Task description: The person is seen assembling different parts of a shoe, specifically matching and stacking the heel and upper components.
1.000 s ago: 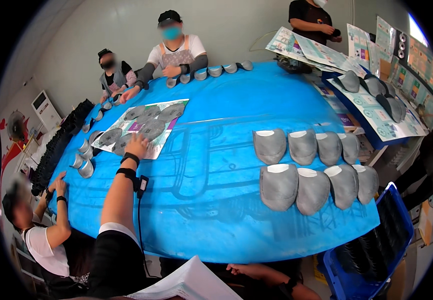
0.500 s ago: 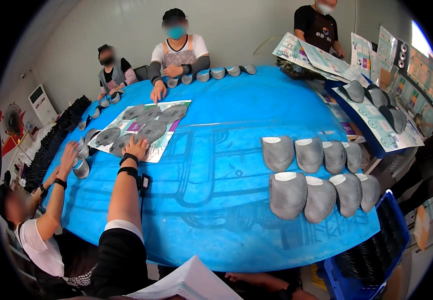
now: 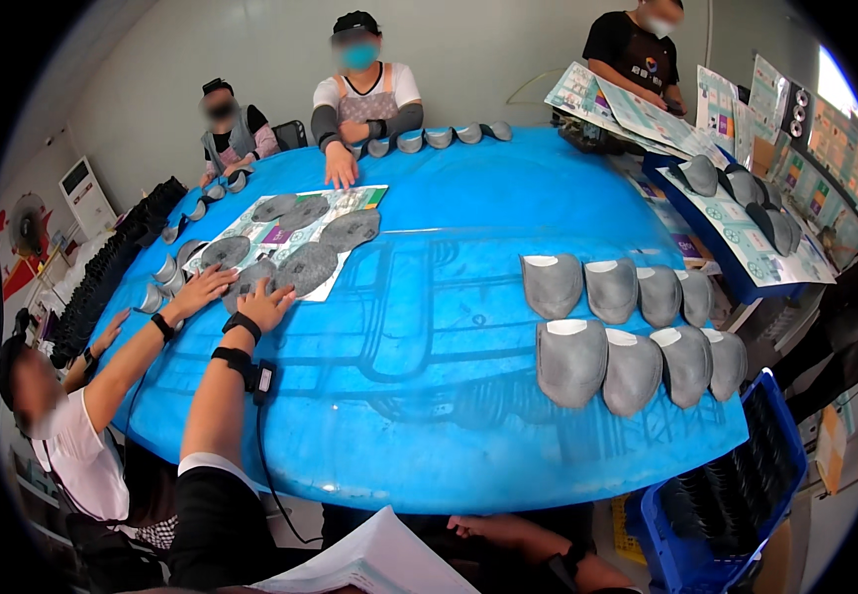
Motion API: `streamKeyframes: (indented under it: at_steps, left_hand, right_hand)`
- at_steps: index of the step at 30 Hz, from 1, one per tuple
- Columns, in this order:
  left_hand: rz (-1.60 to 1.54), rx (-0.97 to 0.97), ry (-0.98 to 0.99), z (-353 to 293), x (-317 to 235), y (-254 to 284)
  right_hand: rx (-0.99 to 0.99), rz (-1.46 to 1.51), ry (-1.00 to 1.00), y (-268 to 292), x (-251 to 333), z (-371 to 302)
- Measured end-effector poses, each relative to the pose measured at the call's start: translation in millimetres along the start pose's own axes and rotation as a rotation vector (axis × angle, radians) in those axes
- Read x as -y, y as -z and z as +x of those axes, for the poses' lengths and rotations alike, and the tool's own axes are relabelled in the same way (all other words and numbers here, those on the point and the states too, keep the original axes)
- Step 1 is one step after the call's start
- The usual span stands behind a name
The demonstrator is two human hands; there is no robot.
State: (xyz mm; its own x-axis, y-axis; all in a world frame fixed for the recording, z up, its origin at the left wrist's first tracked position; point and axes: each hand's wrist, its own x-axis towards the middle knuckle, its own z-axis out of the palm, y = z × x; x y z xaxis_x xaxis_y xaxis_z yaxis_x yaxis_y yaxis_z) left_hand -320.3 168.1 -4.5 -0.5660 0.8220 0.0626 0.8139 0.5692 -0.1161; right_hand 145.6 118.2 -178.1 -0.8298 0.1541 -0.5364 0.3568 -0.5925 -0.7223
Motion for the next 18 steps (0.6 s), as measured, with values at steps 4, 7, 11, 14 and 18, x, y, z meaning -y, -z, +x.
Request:
streamKeyframes:
  at_steps: [4, 7, 11, 14, 18]
  left_hand:
    - [0.044, -0.076, -0.067, -32, 9, -4]
    - [0.035, -0.099, -0.097, -51, 13, -6]
    - [-0.034, -0.152, -0.093, -69, 34, -16]
    - [-0.111, -0.177, -0.078, -70, 35, -13]
    - [0.002, 0.007, -0.068, -82, 27, 4]
  right_hand:
    - [-0.07, -0.077, 0.121, -11, 6, -6]
    - [0.026, -0.13, 0.189, -6, -1, -6]
    - [0.23, -0.729, 0.472, -58, 61, -46]
    - [0.211, -1.147, 0.733, -98, 128, -81]
    - [-0.29, -1.678, 0.946, -99, 215, -55]
